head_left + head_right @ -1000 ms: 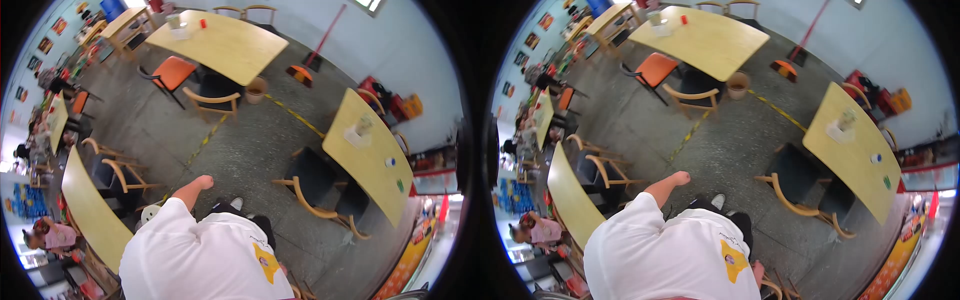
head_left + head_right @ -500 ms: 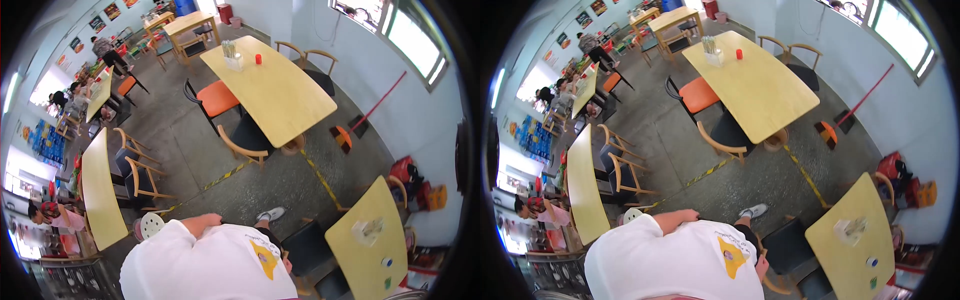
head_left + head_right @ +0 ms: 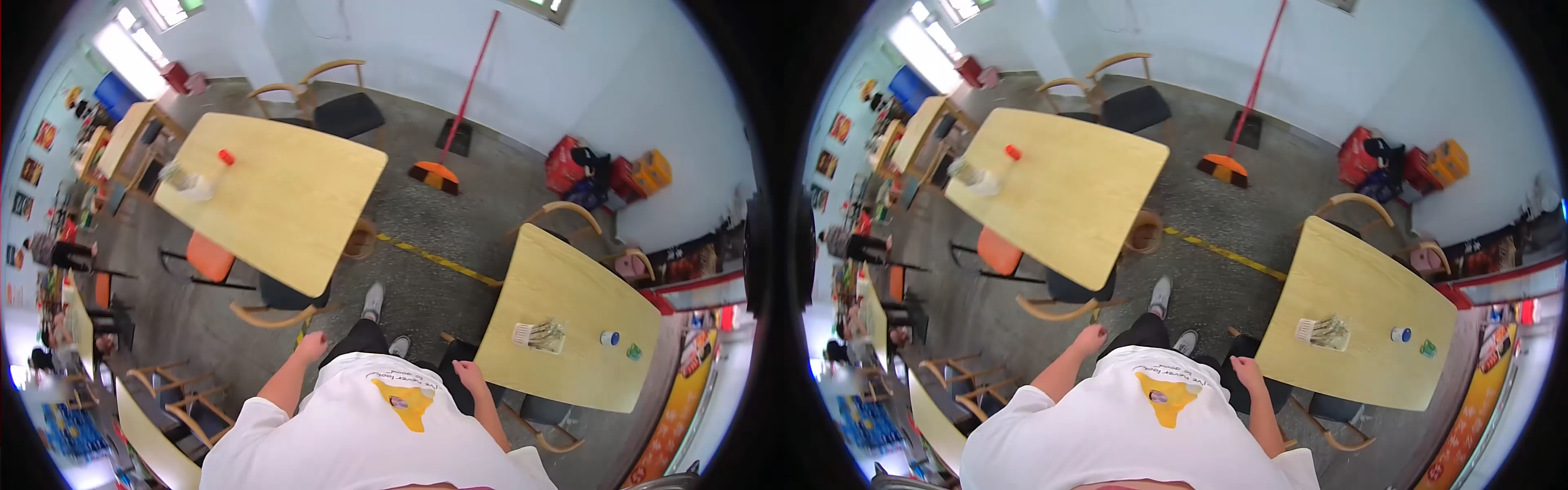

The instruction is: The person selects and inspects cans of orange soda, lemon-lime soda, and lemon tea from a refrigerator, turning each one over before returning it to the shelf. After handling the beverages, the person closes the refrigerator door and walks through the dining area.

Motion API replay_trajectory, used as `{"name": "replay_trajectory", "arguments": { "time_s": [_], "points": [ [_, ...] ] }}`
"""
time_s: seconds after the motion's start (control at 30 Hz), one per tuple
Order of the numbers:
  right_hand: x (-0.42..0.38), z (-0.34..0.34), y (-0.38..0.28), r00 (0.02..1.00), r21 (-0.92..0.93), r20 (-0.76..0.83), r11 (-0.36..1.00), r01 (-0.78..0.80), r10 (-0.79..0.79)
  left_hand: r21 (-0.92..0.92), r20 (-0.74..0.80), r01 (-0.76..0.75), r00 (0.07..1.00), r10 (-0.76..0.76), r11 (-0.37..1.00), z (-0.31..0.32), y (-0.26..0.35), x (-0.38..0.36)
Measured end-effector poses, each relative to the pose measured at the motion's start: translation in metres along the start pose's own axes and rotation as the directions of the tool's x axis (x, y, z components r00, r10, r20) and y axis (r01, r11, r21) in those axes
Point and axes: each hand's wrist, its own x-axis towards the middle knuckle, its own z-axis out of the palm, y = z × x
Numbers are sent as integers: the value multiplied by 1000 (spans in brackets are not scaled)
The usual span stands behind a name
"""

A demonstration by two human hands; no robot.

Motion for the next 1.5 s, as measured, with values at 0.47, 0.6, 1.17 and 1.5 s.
{"name": "replay_trajectory", "arguments": {
  "time_s": [0.47,0.6,1.17,1.5],
  "points": [
    [125,-119,-128,977,-35,-66,978,-204,202,-212,455,28,887,73,977,-55,110,324],
    [180,-159,-133,944,225,-215,953,-201,250,-25,344,-199,919,195,980,-148,190,368],
    [373,-374,-240,998,-120,-65,993,-10,2,-147,322,102,945,-50,984,-145,279,426],
    [491,-497,-307,975,-56,-186,989,-135,123,-147,301,87,953,-40,985,-170,366,454]
  ]
}}
